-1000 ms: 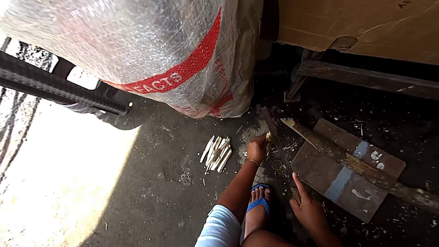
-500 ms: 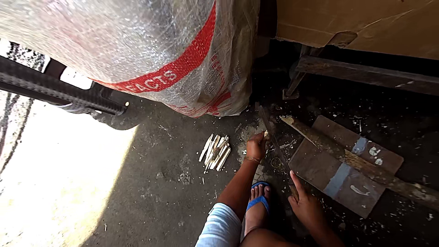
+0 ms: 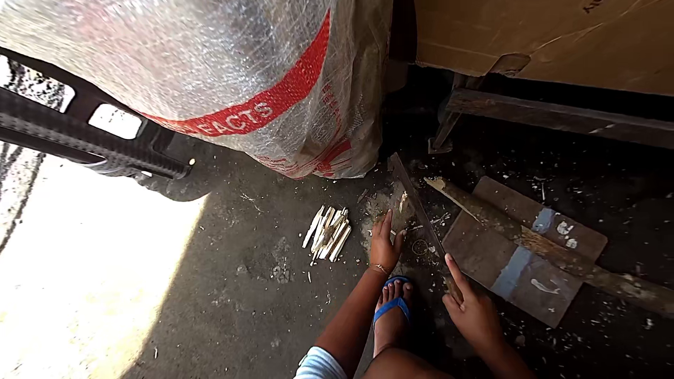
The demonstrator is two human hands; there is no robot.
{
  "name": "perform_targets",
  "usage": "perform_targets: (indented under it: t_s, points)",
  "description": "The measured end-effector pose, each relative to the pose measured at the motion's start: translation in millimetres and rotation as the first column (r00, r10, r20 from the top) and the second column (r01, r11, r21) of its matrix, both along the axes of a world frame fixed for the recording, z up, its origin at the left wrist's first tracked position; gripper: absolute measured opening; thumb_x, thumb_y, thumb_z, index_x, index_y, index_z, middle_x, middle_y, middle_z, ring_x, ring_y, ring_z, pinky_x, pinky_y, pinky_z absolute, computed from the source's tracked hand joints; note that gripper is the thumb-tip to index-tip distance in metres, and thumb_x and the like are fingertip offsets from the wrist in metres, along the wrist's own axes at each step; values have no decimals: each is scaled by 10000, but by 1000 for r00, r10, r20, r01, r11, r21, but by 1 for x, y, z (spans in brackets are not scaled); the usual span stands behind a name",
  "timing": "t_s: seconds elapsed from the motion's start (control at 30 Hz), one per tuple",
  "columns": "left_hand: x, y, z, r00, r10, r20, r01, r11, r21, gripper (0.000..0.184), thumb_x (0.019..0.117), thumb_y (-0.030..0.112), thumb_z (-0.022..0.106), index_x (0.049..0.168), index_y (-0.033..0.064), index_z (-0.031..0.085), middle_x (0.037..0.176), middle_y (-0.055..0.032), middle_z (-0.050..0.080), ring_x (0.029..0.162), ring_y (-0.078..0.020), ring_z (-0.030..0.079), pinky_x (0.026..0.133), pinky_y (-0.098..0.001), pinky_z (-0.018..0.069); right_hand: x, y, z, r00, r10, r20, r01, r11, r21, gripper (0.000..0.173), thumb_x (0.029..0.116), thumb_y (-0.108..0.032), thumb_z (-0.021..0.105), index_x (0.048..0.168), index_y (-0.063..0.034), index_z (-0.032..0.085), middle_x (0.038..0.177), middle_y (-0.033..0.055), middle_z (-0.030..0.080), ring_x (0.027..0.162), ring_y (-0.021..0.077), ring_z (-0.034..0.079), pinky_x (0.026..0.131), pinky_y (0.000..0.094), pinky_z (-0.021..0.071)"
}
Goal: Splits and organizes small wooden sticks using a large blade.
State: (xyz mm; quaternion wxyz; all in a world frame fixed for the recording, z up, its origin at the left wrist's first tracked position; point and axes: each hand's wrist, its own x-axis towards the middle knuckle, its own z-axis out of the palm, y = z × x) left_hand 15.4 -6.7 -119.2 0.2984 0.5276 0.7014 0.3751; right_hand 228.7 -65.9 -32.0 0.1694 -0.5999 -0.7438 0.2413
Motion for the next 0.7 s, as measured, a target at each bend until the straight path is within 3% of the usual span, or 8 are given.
perform_targets:
  t_s: [0.07, 0.17, 0.23, 0.3, 0.33, 0.43, 0.57, 0.7]
  points:
    - [8, -39, -2, 1000, 19, 9, -20, 997, 68, 564, 985, 229, 673, 1461, -34, 524, 1317, -235, 637, 1114, -289, 683, 951, -389, 583, 1, -2, 9, 999, -2, -54, 9, 990, 139, 693, 793, -88, 596, 1484, -73, 546, 811, 200, 701, 529, 300, 629, 492, 468, 531]
    - [24, -101, -3, 995, -49, 86, 45, 998, 48, 389, 977, 186, 660, 1288, -46, 627, 1062, -177, 677, 829, -196, 686, 771, -326, 603, 3, -7, -6, 998, -6, -63, 21, 972, 233, 621, 805, -77, 614, 1418, 15, 584, 862, 242, 709, 583, 329, 665, 537, 455, 559]
    - [31, -135, -5, 974, -207, 87, 211, 977, -29, 306, 987, 244, 668, 1146, -17, 680, 1090, -158, 716, 1008, -241, 706, 947, -422, 577, 11, -7, -31, 1000, -18, -11, 19, 999, 42, 701, 821, -5, 640, 1508, -74, 514, 862, 260, 709, 603, 401, 672, 564, 568, 554]
    - [29, -151, -7, 893, -449, -3, 447, 889, -95, 366, 991, 371, 659, 1011, 16, 743, 1286, -213, 692, 1345, -399, 566, 1121, -633, 404, 15, -4, -47, 999, -33, 15, 33, 999, -43, 770, 813, 5, 634, 1551, -135, 464, 831, 244, 708, 583, 407, 660, 552, 590, 536]
    - [26, -150, -5, 823, -563, -75, 552, 824, -130, 402, 989, 437, 647, 943, 57, 768, 1320, -204, 681, 1395, -437, 508, 1136, -664, 371, 15, -2, -48, 999, -39, 15, 40, 998, -54, 784, 812, 0, 629, 1561, -140, 447, 825, 237, 709, 573, 398, 654, 546, 586, 532]
    - [23, -135, 23, 571, -819, -67, 741, 548, -387, 481, 947, 509, 675, 1022, 43, 769, 1424, -223, 601, 1433, -460, 444, 1166, -641, 342, 15, -7, -45, 999, -46, 19, 48, 997, -67, 790, 814, 5, 634, 1567, -130, 434, 819, 240, 709, 570, 395, 653, 551, 581, 535]
    - [26, -111, 38, 275, -958, 86, 841, 196, -505, 309, 986, 268, 659, 1053, -29, 712, 1197, -213, 680, 1196, -409, 620, 984, -584, 496, 17, -7, -47, 999, -30, 43, 32, 998, -57, 776, 806, 13, 656, 1547, -127, 468, 822, 248, 707, 610, 424, 674, 572, 594, 546]
    - [27, -111, 28, 170, -978, 121, 840, 80, -537, 356, 1004, 308, 622, 984, -40, 697, 1073, -234, 702, 1124, -427, 646, 941, -616, 494, 17, -6, -45, 999, -31, 37, 33, 998, -54, 780, 812, -16, 644, 1555, -165, 461, 791, 216, 700, 559, 376, 650, 540, 557, 540]
